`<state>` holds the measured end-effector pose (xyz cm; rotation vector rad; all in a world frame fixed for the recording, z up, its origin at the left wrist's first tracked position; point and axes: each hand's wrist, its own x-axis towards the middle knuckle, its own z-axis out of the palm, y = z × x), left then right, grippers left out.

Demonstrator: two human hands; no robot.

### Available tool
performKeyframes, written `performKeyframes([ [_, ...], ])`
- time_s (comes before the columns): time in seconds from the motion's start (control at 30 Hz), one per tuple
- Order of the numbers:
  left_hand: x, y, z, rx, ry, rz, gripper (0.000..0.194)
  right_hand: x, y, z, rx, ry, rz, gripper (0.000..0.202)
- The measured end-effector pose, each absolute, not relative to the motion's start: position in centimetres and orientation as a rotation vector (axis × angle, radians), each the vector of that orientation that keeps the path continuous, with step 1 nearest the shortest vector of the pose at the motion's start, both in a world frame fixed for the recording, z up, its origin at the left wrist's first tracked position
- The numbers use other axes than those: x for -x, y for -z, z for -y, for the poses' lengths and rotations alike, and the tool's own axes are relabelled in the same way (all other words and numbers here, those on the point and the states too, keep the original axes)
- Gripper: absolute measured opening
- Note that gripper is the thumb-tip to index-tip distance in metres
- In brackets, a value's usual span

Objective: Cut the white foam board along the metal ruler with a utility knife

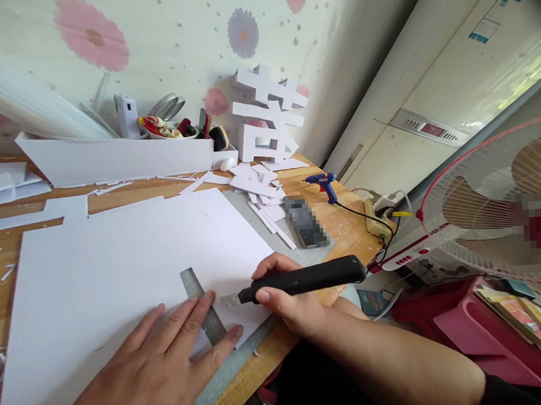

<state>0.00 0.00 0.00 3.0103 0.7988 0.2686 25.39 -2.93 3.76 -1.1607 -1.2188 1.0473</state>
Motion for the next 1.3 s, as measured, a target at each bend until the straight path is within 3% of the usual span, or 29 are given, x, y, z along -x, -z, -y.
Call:
performKeyframes([
  [0.4,-1.3,-2.2,0.3,-3.015,-0.276,-0.762,0.104,-24.9,-3.3,1.6,1.212,-1.126,0.933,0.047],
  [0.8,-2.7,-5.4,0.3,-2.934,0.16,-0.748,0.097,-24.7,-4.1,1.8,1.326,-1.088,1.05,0.037],
  [1.3,-2.5,-5.6,0.4,-2.931,0.038,-0.811,0.091,-25.0,-3.9,2.0,1.398,-1.017,1.162,0.041],
])
